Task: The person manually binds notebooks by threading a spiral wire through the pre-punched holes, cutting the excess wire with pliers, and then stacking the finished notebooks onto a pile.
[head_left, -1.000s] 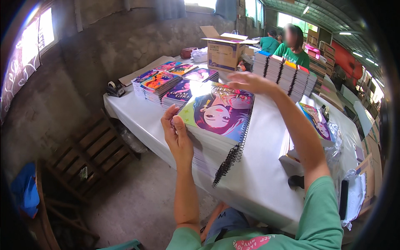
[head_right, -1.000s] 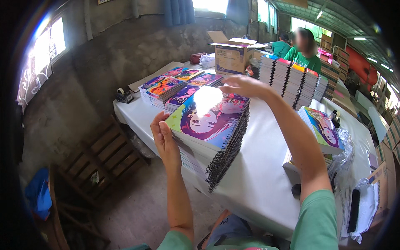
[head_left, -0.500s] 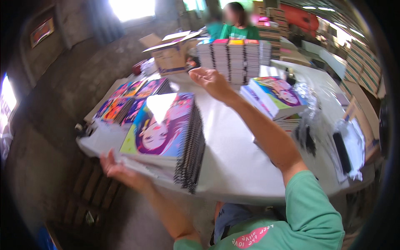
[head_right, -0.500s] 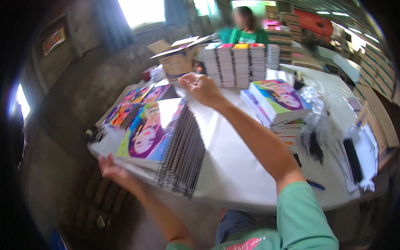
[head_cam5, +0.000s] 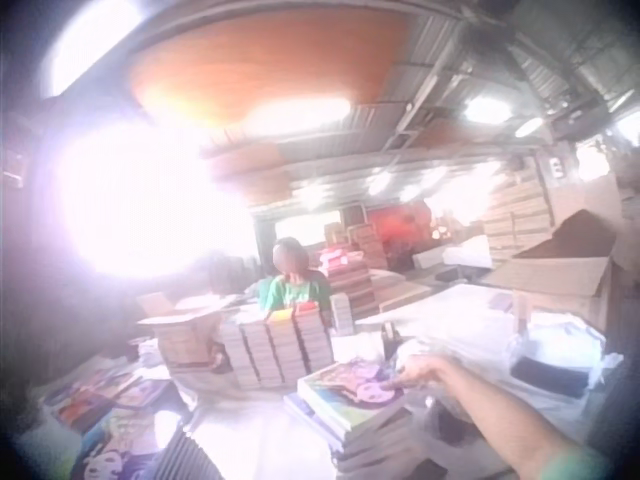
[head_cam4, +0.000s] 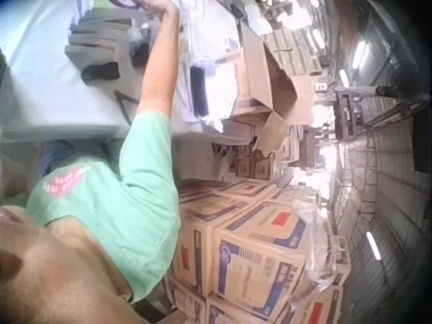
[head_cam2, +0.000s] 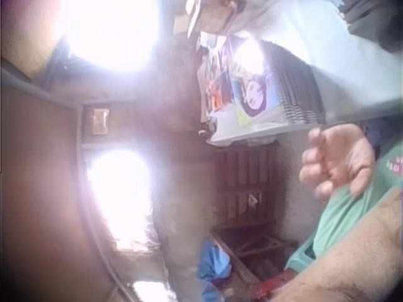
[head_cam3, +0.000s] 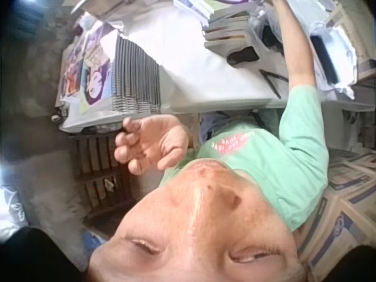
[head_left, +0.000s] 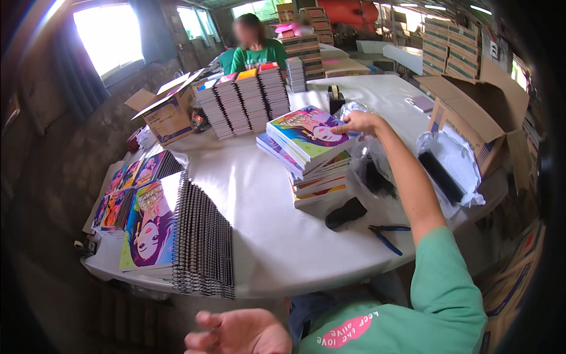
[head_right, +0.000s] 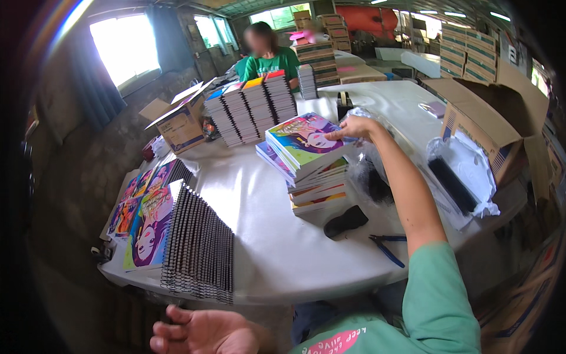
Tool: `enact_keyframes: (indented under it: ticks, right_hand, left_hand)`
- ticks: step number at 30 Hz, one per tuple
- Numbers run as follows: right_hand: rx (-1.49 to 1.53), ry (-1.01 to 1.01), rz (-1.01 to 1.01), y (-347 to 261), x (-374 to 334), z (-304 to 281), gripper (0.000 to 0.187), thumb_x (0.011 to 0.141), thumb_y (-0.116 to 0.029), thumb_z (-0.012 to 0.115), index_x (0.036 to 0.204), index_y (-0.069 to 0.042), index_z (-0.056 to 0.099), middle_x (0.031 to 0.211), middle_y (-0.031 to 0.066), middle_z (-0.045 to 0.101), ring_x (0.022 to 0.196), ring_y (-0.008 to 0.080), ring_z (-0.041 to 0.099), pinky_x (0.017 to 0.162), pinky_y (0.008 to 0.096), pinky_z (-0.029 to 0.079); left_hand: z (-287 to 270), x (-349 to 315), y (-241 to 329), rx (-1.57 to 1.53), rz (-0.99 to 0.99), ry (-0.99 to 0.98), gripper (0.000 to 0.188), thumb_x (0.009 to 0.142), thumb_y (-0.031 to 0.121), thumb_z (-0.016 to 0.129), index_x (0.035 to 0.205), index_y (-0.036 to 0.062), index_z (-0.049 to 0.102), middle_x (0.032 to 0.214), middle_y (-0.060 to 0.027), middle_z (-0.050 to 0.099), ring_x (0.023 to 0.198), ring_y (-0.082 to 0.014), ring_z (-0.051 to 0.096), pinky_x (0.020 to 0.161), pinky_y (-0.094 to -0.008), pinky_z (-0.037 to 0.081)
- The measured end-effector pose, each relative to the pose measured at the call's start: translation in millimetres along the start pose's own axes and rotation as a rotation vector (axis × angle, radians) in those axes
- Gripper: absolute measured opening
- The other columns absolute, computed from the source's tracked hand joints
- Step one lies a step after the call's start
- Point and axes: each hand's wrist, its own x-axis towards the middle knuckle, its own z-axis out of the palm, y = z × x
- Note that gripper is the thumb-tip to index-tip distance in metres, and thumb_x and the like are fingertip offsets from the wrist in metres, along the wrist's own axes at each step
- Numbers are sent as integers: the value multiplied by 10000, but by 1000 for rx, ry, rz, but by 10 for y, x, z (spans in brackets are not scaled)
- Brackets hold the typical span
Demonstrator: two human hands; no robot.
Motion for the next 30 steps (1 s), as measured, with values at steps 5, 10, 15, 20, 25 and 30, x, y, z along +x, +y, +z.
enact_keyframes:
  ticks: [5,10,15,20,25,30]
  right_hand:
    - [-353,171,-33,-224,31,-162,634,502,-443,872,930,-17,678,952,152,666,870,271,639,739,414,515]
    - [-390,247,-3,-190,213,-258,659,419,-370,900,907,14,678,875,172,680,802,267,654,735,361,502]
    - [-522,361,-65,-315,99,-228,720,487,-316,895,1053,-4,577,1056,183,639,986,315,621,854,385,496]
    - [-403,635,-476,-754,-642,-313,480,597,-93,799,982,-25,521,942,183,643,916,317,624,783,375,487]
    - [-242,306,-774,-1174,-1691,-126,386,604,-31,746,927,-20,536,865,186,646,841,327,644,721,395,499]
    - [-364,157,-856,-475,-2188,604,329,665,-26,727,893,-81,497,691,92,600,692,264,654,598,356,486]
  left_hand:
    - [249,-113,-12,33,-61,-134,483,936,418,404,1274,74,373,1284,-155,371,1189,-285,391,960,-411,368]
    - [368,-208,-57,142,-256,-254,467,866,350,566,1200,80,384,1146,-126,384,1080,-261,444,902,-385,416]
    - [473,-279,-201,246,-417,-439,452,795,249,669,1125,40,441,1081,-144,384,1043,-267,435,871,-399,406]
    - [611,-328,-287,389,-430,-538,511,770,203,701,1159,-4,442,1091,-177,388,1053,-324,420,912,-435,367]
    - [294,-341,-383,530,-611,-392,775,725,134,757,1333,9,294,1294,-190,329,1226,-334,346,1014,-480,287]
    - [-83,-1024,-367,21,-1227,-516,512,771,-62,658,1220,12,426,1191,-102,503,1138,-216,481,967,-334,359]
